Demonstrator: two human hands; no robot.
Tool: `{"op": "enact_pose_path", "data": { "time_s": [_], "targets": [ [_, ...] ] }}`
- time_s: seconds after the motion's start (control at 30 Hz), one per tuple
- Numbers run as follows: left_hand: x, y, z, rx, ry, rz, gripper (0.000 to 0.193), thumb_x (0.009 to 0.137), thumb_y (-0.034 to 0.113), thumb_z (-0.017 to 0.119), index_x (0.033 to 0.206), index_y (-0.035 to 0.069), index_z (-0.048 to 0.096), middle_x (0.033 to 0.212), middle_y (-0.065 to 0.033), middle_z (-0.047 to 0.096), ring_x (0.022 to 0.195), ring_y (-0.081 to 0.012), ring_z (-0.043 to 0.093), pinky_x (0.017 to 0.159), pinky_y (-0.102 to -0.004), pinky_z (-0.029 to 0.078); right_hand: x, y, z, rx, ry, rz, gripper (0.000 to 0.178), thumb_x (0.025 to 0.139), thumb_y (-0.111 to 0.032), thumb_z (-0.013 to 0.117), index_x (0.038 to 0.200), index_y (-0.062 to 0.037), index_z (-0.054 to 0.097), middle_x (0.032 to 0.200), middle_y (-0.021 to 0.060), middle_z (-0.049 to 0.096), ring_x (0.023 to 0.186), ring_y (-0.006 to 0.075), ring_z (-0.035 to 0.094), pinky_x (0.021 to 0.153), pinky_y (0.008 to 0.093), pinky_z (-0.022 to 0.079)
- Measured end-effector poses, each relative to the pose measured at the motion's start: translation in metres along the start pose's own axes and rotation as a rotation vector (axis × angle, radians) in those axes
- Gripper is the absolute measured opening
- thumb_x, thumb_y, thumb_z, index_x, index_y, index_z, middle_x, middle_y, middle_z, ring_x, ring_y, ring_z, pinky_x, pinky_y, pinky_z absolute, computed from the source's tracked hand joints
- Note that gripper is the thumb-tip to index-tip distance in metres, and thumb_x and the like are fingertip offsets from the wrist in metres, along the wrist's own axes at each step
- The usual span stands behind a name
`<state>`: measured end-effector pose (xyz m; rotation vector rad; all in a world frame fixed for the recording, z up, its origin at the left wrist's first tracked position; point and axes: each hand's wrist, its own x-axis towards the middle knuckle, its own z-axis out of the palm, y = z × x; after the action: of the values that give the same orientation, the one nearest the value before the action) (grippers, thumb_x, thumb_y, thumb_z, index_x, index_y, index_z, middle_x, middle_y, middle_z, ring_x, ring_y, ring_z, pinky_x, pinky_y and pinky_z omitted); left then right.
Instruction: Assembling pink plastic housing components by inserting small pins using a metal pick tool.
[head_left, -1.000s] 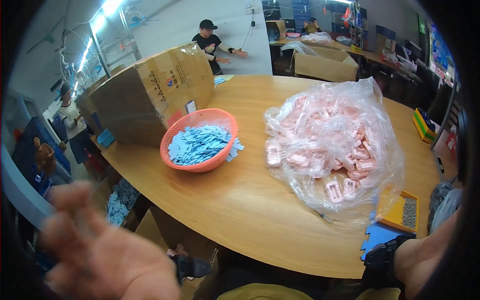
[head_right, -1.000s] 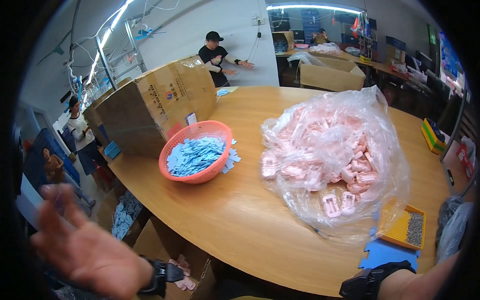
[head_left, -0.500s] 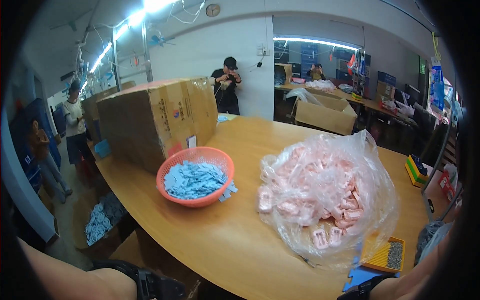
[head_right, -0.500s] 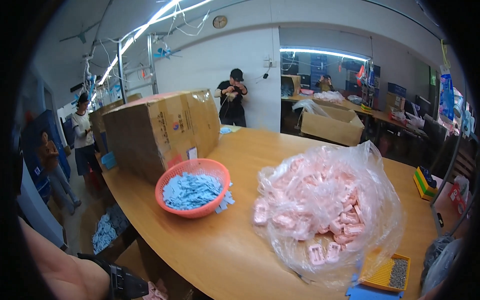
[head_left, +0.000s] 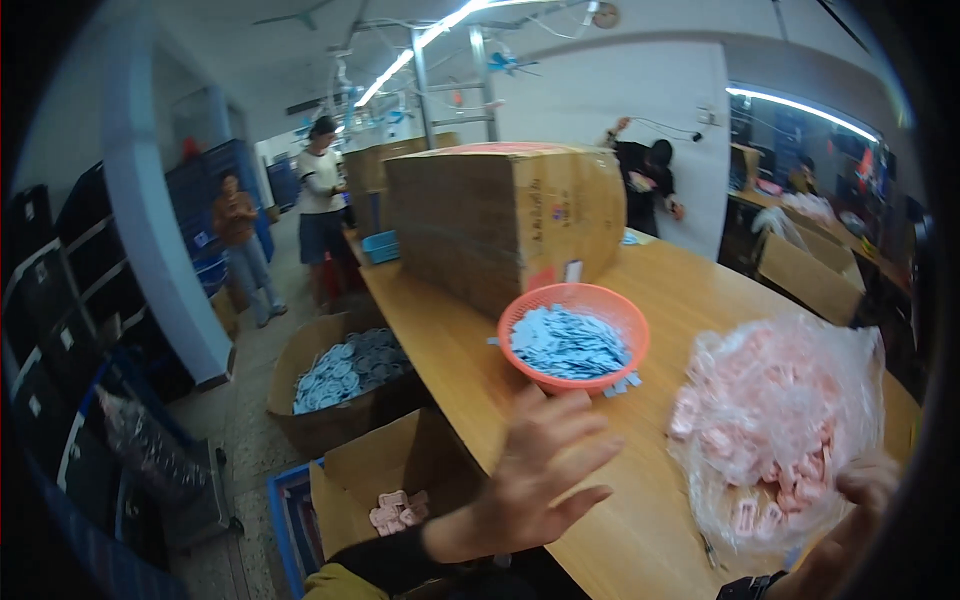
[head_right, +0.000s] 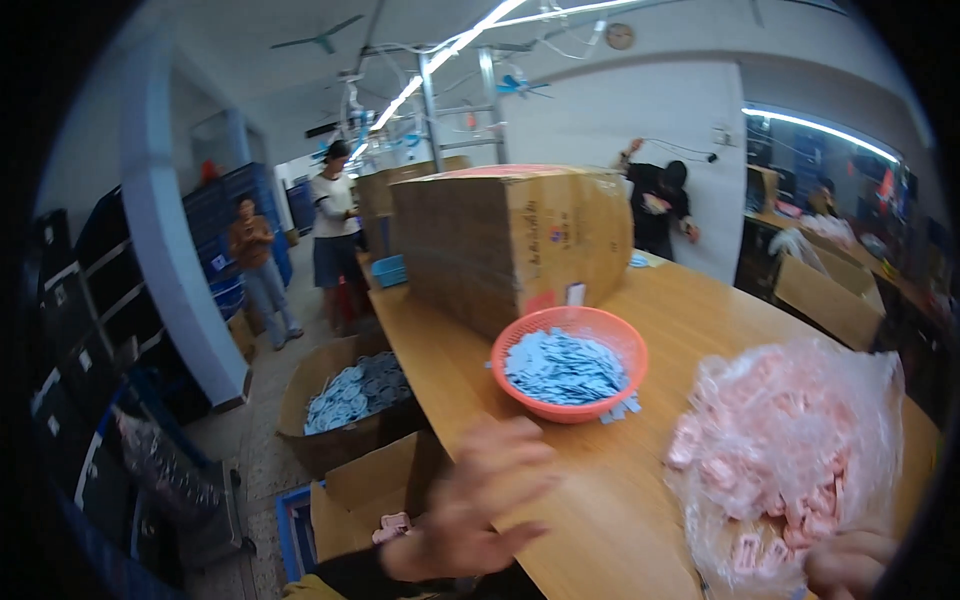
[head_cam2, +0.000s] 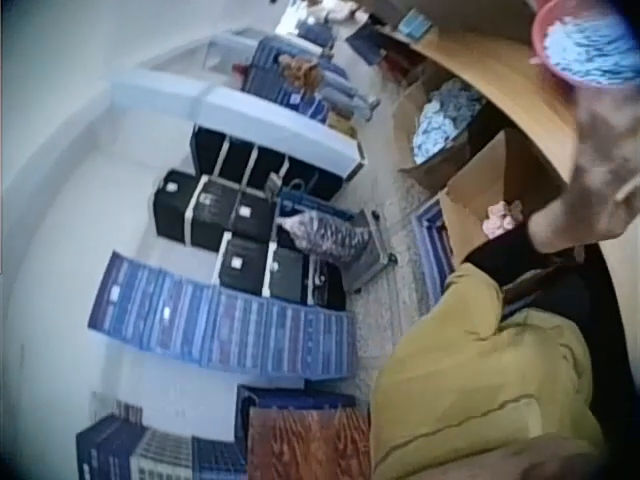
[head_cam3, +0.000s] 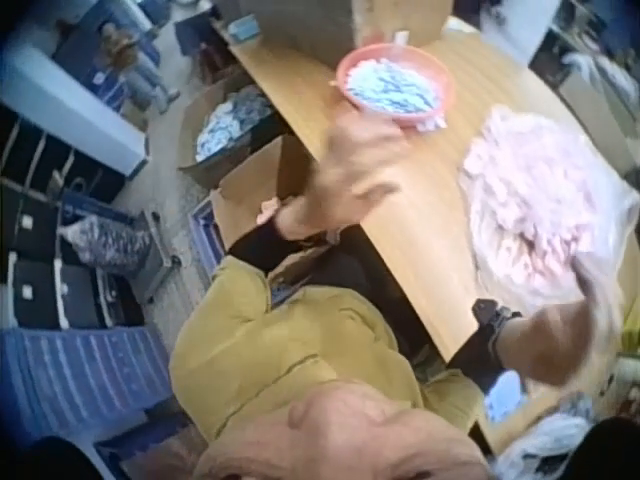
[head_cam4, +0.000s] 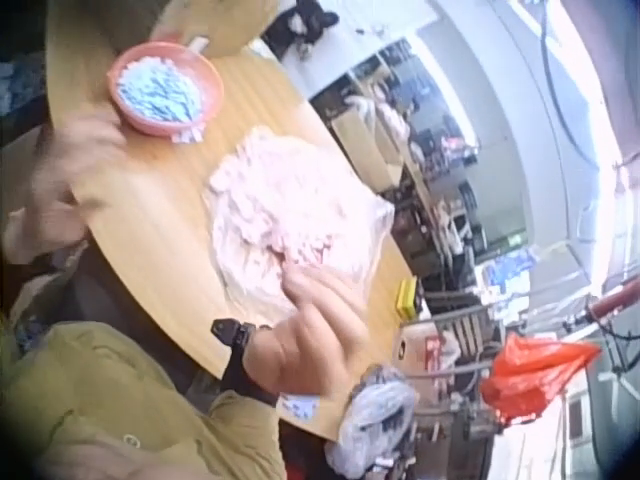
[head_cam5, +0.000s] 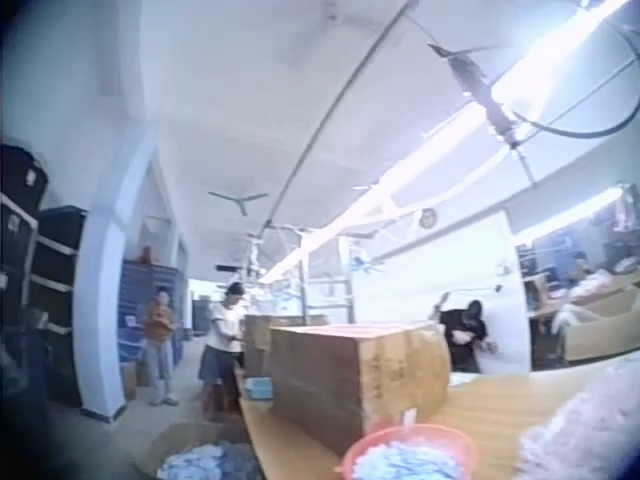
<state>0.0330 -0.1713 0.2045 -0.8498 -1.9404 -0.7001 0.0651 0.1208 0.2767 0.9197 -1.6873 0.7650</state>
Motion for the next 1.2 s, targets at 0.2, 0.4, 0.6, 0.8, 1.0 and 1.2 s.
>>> {"op": "enact_pose_path", "data": {
  "time_s": [0.2, 0.4, 0.6, 0.8, 1.0, 1.2],
  "targets": [
    [-0.172, -0.010, 0.082, 0.051, -0.491, -0.353, 0.065, 0.084, 0.034, 0.065, 0.141, 0.013, 0.041, 0.138, -0.0171, 0.041, 0.132, -0.0339, 0.035, 0.105, -0.0563, 0.026, -0.070, 0.004, 0.025, -0.177, -0.543, 0.271, 0.023, 0.086, -0.009, 0.063, 0.107, 0.0005, 0.065, 0.096, 0.0190, 0.065, 0.093, 0.0368, 0.062, 0.087, 0.0388, 0.049],
    [-0.221, -0.007, 0.111, 0.097, -0.474, -0.332, 0.056, 0.087, 0.036, 0.059, 0.135, 0.010, 0.047, 0.141, -0.0164, 0.040, 0.134, -0.0342, 0.033, 0.107, -0.0545, 0.027, -0.151, 0.001, 0.007, -0.226, -0.730, 0.667, 0.030, 0.083, -0.008, 0.065, 0.112, -0.0018, 0.064, 0.093, 0.0181, 0.067, 0.086, 0.0320, 0.064, 0.081, 0.0413, 0.049],
    [-0.215, -0.004, 0.112, 0.089, -0.399, -0.350, 0.044, 0.088, 0.031, 0.057, 0.126, 0.009, 0.056, 0.134, -0.0155, 0.048, 0.130, -0.0324, 0.039, 0.107, -0.0486, 0.029, -0.216, -0.037, 0.004, -0.134, -0.569, 0.968, 0.038, 0.083, -0.011, 0.067, 0.119, -0.0029, 0.061, 0.094, 0.0173, 0.067, 0.084, 0.0271, 0.065, 0.078, 0.0372, 0.049],
    [-0.214, 0.003, 0.113, 0.082, -0.310, -0.348, 0.038, 0.087, 0.028, 0.057, 0.119, 0.010, 0.061, 0.130, -0.0137, 0.052, 0.125, -0.0312, 0.045, 0.104, -0.0459, 0.033, -0.287, -0.056, 0.017, 0.012, -0.534, 1.062, 0.059, 0.080, -0.010, 0.070, 0.131, 0.0051, 0.047, 0.136, 0.0255, 0.044, 0.125, 0.0353, 0.047, 0.104, 0.0408, 0.040],
    [-0.207, 0.003, 0.114, 0.130, -0.276, -0.314, 0.033, 0.081, 0.024, 0.060, 0.110, 0.010, 0.065, 0.119, -0.0109, 0.059, 0.117, -0.0279, 0.051, 0.096, -0.0432, 0.037, -0.254, -0.079, 0.024, -0.133, -0.645, 0.975, 0.096, 0.071, -0.019, 0.076, 0.148, -0.0001, 0.021, 0.151, 0.0256, 0.021, 0.141, 0.0379, 0.019, 0.117, 0.0433, 0.015],
    [-0.200, -0.001, 0.117, 0.145, -0.294, -0.305, 0.031, 0.078, 0.023, 0.061, 0.106, 0.013, 0.067, 0.116, -0.0105, 0.060, 0.114, -0.0280, 0.052, 0.096, -0.0445, 0.037, -0.269, -0.048, -0.002, -0.001, -0.205, 1.053, 0.100, 0.079, -0.019, 0.072, 0.152, -0.0064, 0.004, 0.155, 0.0216, 0.012, 0.137, 0.0339, 0.031, 0.105, 0.0464, 0.037]
  ]
}}
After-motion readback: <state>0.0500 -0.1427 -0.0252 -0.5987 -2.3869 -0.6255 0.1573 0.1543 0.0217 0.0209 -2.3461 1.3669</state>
